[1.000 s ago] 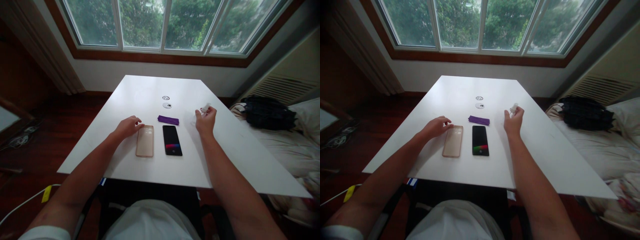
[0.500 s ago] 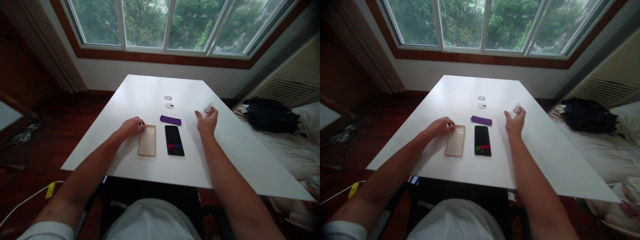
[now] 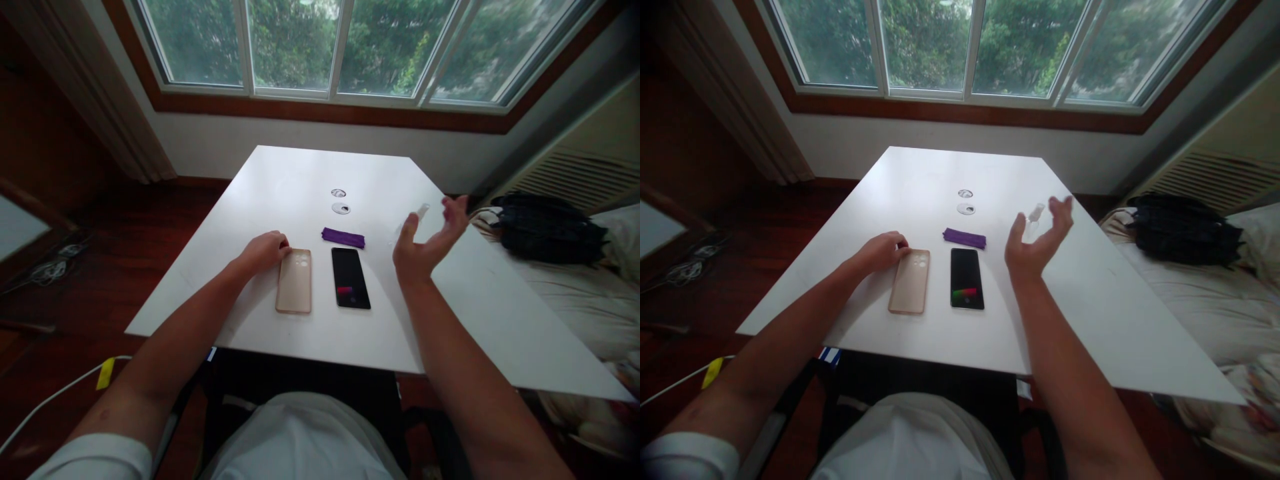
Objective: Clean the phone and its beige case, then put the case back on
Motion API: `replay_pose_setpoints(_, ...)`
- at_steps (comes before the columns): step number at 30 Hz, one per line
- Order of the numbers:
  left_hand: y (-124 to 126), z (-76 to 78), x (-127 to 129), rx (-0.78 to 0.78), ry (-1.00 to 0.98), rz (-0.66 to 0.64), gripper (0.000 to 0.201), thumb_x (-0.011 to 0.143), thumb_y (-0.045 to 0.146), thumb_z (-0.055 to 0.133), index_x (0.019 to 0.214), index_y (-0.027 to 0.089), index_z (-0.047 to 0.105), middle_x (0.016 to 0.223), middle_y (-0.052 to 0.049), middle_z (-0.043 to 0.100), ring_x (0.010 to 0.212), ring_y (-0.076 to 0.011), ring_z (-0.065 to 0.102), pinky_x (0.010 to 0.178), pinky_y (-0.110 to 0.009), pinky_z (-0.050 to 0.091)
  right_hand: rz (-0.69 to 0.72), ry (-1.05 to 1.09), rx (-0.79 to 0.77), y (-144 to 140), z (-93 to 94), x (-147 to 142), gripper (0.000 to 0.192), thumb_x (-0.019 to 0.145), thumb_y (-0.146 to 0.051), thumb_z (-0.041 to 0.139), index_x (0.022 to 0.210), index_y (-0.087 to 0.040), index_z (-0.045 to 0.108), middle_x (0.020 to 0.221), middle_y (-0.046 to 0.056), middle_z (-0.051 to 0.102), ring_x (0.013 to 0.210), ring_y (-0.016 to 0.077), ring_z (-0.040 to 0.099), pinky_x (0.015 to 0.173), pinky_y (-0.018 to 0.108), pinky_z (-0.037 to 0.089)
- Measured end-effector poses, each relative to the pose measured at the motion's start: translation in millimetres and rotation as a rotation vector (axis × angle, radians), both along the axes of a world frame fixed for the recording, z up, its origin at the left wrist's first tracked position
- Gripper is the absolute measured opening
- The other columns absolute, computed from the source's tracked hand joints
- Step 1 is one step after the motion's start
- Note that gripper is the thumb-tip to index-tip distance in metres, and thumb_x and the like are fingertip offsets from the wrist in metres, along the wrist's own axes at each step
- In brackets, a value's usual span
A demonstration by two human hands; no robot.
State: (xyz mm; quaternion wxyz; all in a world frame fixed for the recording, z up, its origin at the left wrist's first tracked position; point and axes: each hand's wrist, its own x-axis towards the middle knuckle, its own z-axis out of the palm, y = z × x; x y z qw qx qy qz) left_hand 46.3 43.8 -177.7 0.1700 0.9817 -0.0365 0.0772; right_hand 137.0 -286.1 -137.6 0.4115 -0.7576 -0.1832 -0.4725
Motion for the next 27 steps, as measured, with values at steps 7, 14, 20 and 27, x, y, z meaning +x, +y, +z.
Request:
replay_pose_setpoints(7, -5, 7.2, -2, -0.096, -0.076, 0.072, 0.025, 0.096, 0.039, 0.051, 0.098, 0.019, 0.065, 0.097, -0.009, 0.07, 0.087, -0.0224, 0.063, 0.072, -0.033, 0.043, 0.214, 0.369, -0.293, 39, -43.4, 12, 0.041, 0.099, -0.038, 0.046, 0.119, -0.008, 0.065, 0.112, 0.017, 0.064, 0.1, 0.0249, 0.062, 0.096, 0.043, 0.051)
replay_pose_setpoints(14, -13, 13.8, -3, -0.419, -0.135, 0.038, 0.02, 0.097, 0.036, 0.052, 0.101, 0.019, 0.062, 0.087, -0.003, 0.068, 0.061, -0.0115, 0.06, 0.061, -0.024, 0.046, 0.014, 0.615, -0.539, 34, -68.4, 37, 0.047, 0.095, -0.035, 0.048, 0.128, -0.007, 0.066, 0.121, 0.021, 0.065, 0.11, 0.0318, 0.062, 0.102, 0.05, 0.046)
replay_pose_setpoints(20, -19, 13.2, -3, -0.65, -0.092, 0.026, 0.026, 0.095, 0.035, 0.052, 0.11, 0.017, 0.063, 0.086, -0.003, 0.062, 0.053, -0.0085, 0.055, 0.044, -0.021, 0.045, 0.087, 0.699, -0.454, 32, -68.1, 42, 0.045, 0.082, -0.029, 0.062, 0.122, -0.011, 0.07, 0.107, 0.014, 0.069, 0.094, 0.0253, 0.063, 0.093, 0.041, 0.049)
replay_pose_setpoints(27, -29, 20.4, -6, -0.895, -0.174, -0.059, 0.034, 0.093, 0.035, 0.057, 0.122, 0.017, 0.054, 0.099, -0.004, 0.055, 0.065, -0.0078, 0.06, 0.042, -0.016, 0.048, 0.183, 0.599, 0.058, 51, -36.9, 12, 0.034, 0.081, -0.043, 0.067, 0.098, -0.013, 0.065, 0.092, 0.007, 0.066, 0.085, 0.0201, 0.061, 0.084, 0.037, 0.051)
